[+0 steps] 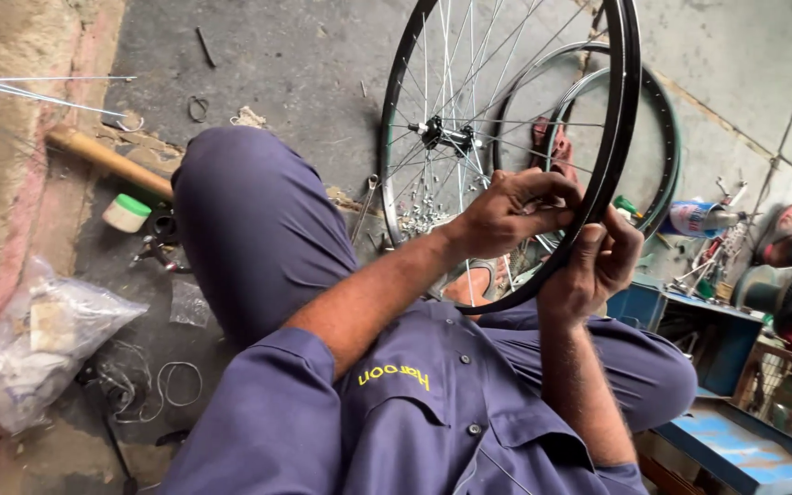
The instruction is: Installing spokes into a bicycle wheel rim and hub.
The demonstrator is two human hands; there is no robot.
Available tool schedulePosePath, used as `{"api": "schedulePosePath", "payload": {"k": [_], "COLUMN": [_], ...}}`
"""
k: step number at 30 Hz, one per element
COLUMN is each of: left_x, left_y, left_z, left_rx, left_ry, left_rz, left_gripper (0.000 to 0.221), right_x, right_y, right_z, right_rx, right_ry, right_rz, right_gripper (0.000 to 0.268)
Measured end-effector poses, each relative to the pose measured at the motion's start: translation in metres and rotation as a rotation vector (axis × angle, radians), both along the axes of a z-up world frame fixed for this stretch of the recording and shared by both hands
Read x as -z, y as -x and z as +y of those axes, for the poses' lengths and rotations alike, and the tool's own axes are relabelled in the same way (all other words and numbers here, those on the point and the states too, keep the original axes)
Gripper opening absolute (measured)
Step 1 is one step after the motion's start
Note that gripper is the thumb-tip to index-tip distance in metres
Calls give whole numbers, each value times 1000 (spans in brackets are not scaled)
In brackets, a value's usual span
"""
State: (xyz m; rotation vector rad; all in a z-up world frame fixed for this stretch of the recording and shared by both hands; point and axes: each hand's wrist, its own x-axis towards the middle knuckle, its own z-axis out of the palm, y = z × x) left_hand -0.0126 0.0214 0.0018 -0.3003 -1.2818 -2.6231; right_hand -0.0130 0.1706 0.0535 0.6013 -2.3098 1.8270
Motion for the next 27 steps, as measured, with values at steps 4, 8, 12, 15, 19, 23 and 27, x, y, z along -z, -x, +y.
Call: {"api": "schedulePosePath", "payload": {"k": [4,8,12,15,19,23,27], "left_x": [3,-6,9,3,-16,-9,-12], "left_y": [2,-2,4,2,-1,-3,-5], "left_z": [0,-2,3,3,-9,-11,-19], "left_rx": [-116,99,-126,-42,6,-104,-12], "left_ry": [263,-217,336,250,116,393,177], "left_rz": [38,44,91,64,78,98,90], "left_gripper": [13,26,22,23,20,23,22], "right_x": [5,6,-4,-6,-6,5,-21], "right_y": [-1,-3,-8,-9,-8,-2,13], "right_z": [3,2,-12,-12,-13,2,7], "right_rx": [51,75,81,41,7,-46,-121], "right_ry": [-49,-54,-45,-22,38,182,315], "right_rz": [68,69,75,77,48,-125,-383], "right_gripper": [24,24,26,27,26,17,11]}}
